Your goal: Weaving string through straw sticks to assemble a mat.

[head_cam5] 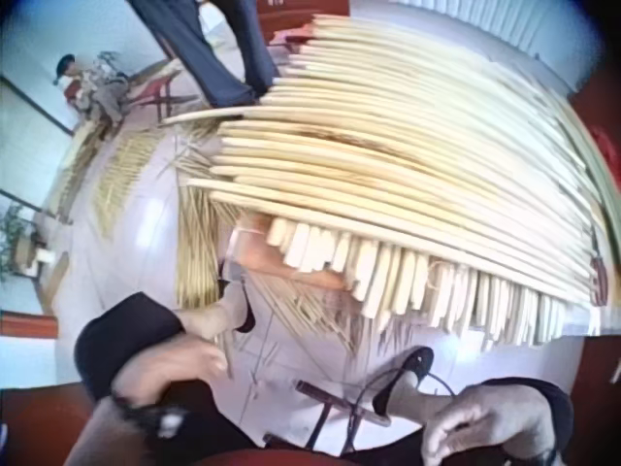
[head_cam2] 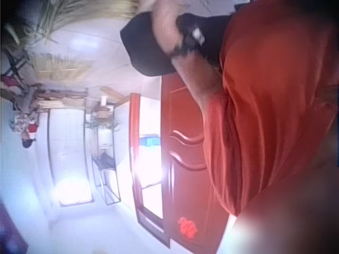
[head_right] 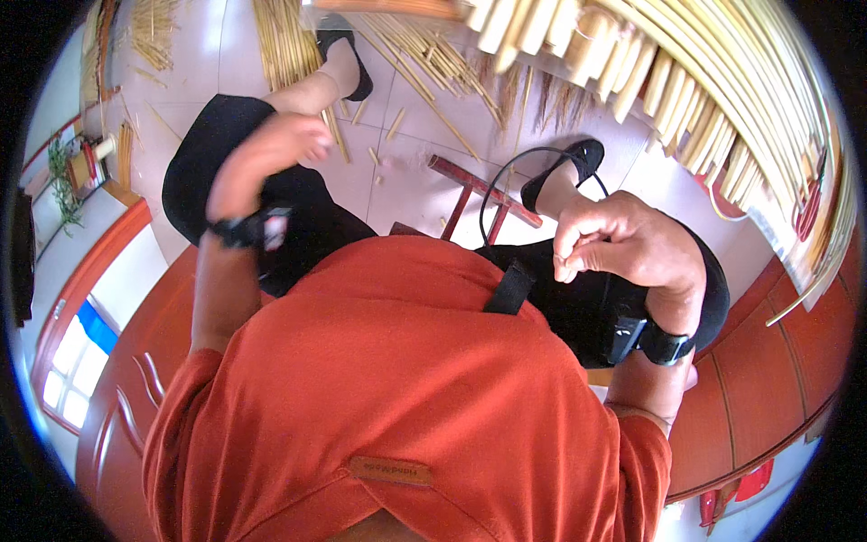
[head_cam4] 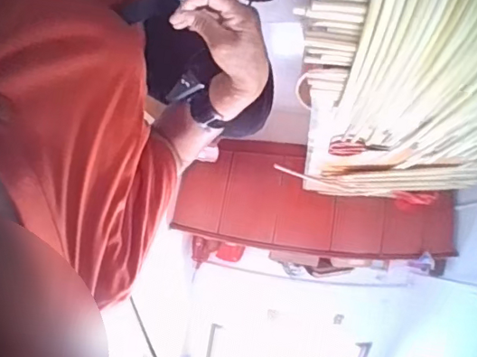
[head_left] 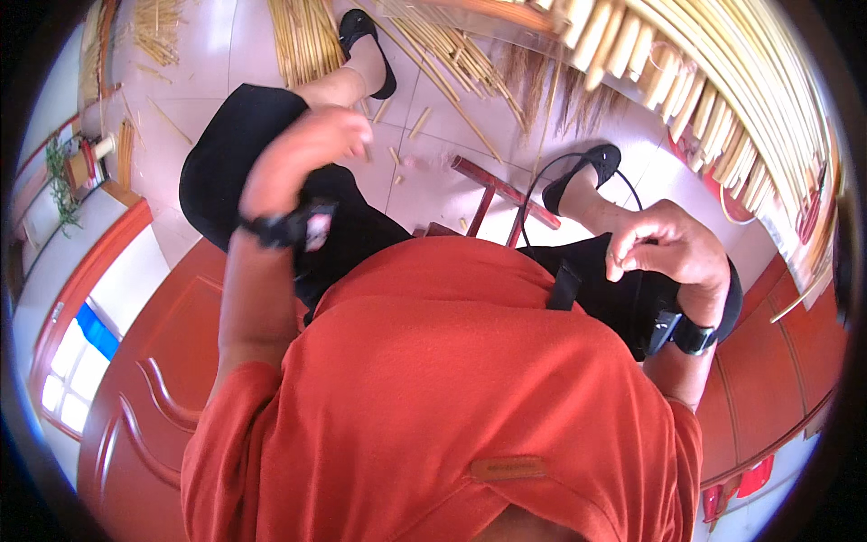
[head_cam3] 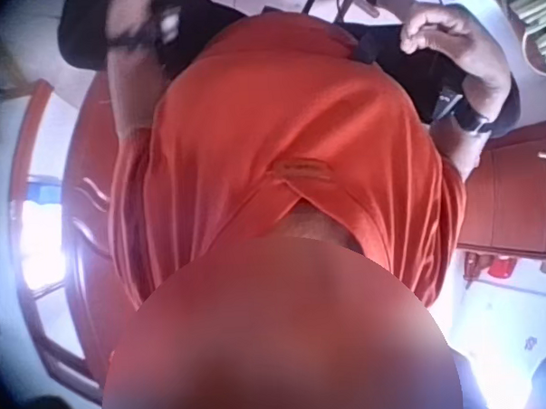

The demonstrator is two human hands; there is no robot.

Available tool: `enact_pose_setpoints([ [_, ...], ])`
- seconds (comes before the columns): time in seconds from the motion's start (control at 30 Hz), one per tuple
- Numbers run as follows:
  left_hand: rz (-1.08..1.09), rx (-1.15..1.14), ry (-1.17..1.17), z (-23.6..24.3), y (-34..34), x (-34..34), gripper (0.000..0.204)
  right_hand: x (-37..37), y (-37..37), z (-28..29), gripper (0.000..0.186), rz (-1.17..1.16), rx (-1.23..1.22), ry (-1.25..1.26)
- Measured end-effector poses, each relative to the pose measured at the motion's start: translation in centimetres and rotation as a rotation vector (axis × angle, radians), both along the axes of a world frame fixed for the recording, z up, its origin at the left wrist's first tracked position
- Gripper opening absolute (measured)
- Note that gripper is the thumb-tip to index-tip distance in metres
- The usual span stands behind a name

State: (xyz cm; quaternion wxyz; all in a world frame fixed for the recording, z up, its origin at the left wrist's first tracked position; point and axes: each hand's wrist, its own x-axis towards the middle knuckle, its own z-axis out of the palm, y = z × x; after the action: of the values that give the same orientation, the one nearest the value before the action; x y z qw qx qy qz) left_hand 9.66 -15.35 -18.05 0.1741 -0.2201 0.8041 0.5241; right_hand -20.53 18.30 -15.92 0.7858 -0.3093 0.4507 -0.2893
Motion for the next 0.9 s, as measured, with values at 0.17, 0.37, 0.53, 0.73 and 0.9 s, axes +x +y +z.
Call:
enact_pose_setpoints([
  [0.17,0.875,-0.825,0.357,11.5,-6.5,11.3,0.022,3.9,-4.6,-1.0,0.014,0.072,-0.047,0.192],
  [0.37,0.803,-0.644,-0.224,-9.6,-7.2,26.1,0.033,12.3,-9.3,2.4,0.008,-0.159,-0.03,0.164],
  [0.53,0.614,-0.073,-0.478,-27.5,4.4,23.8,0.036,17.3,-13.6,5.6,0.007,-0.142,-0.126,-0.083],
  [0.73,0.485,-0.01,-0.664,-28.5,6.2,15.6,0.035,19.2,-20.7,6.0,0.005,-0.055,-0.233,-0.113],
  [0.9,0.437,0.022,-0.74,-30.3,6.1,13.6,0.034,17.9,-23.4,4.0,0.002,-0.209,-0.363,-0.176],
])
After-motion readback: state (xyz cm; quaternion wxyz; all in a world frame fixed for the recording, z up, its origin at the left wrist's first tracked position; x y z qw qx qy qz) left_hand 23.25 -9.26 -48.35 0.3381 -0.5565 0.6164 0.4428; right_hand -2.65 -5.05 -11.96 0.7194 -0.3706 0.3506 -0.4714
